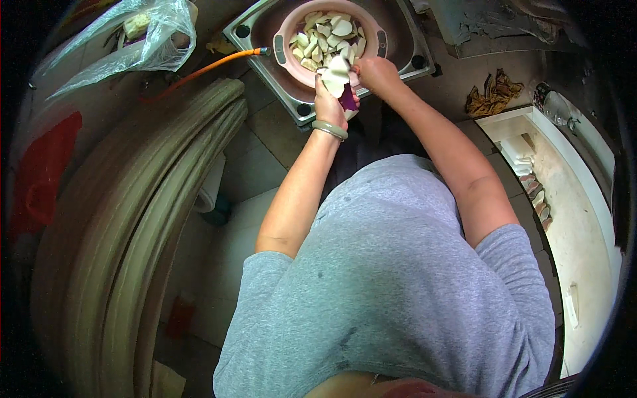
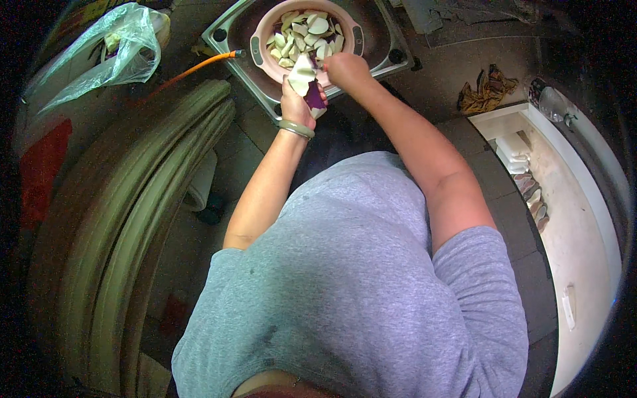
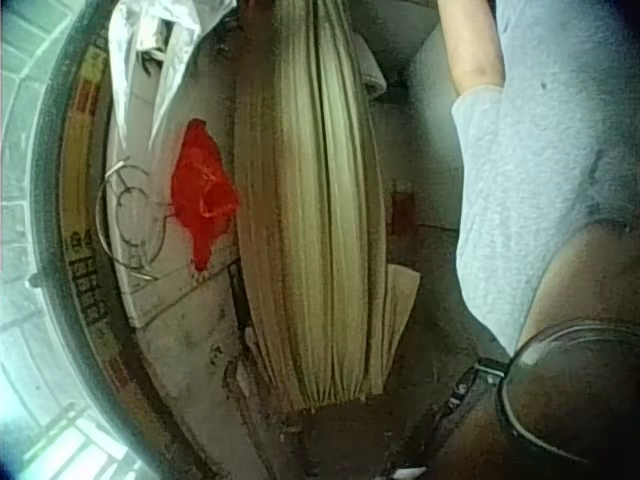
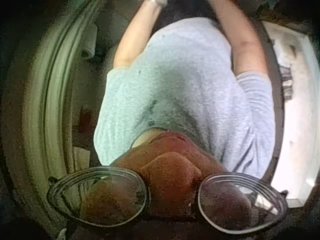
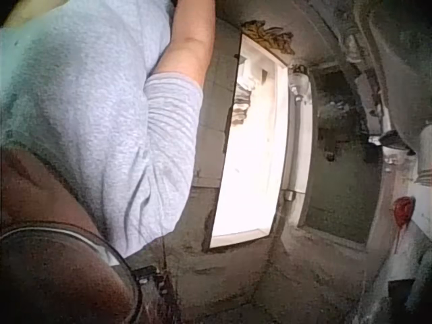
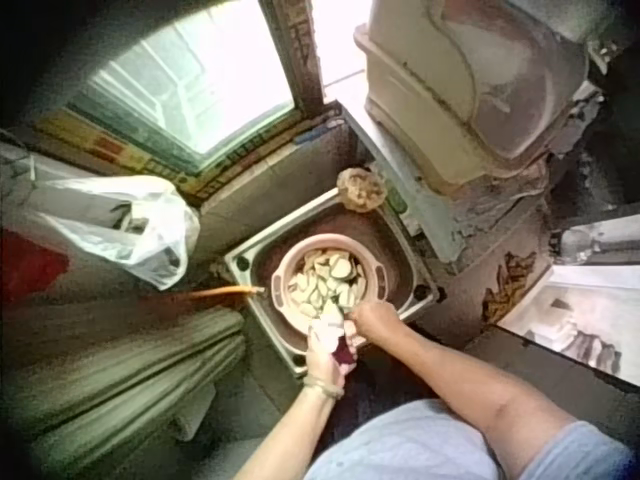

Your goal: The recorder is peeling and cutting an eggplant over a bowl in a sink.

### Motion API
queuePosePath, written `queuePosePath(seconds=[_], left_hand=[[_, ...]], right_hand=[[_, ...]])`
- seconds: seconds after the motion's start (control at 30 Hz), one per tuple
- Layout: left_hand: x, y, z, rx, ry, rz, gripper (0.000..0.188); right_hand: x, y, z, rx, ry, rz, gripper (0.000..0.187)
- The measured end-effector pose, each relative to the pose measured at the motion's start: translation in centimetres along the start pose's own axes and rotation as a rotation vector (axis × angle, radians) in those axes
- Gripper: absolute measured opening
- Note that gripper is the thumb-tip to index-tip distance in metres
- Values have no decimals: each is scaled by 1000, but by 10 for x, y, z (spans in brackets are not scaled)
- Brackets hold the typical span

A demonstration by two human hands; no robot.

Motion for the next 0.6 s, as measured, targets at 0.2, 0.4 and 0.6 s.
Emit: queuePosePath(seconds=[0.2, 0.4, 0.6], left_hand=[[-7, -13, -6, -179, 108, 73, 43], [-10, -22, 10, 414, 173, 83, 29], [-14, -23, 2, 511, 147, 109, 18]], right_hand=[[4, -57, -11, -29, 80, -202, 17], [-11, -3, 32, -59, 17, 120, 14], [-10, 19, 37, -148, -50, 239, 16]])
Point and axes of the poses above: each hand's wrist, its own x-axis towards the middle knuckle, its own z-axis out of the back of the hand, y = z × x, the point moved 2 cm from there along x, towards the middle knuckle, and after that the axes turned 6 degrees about y, right-handed, at the moved point
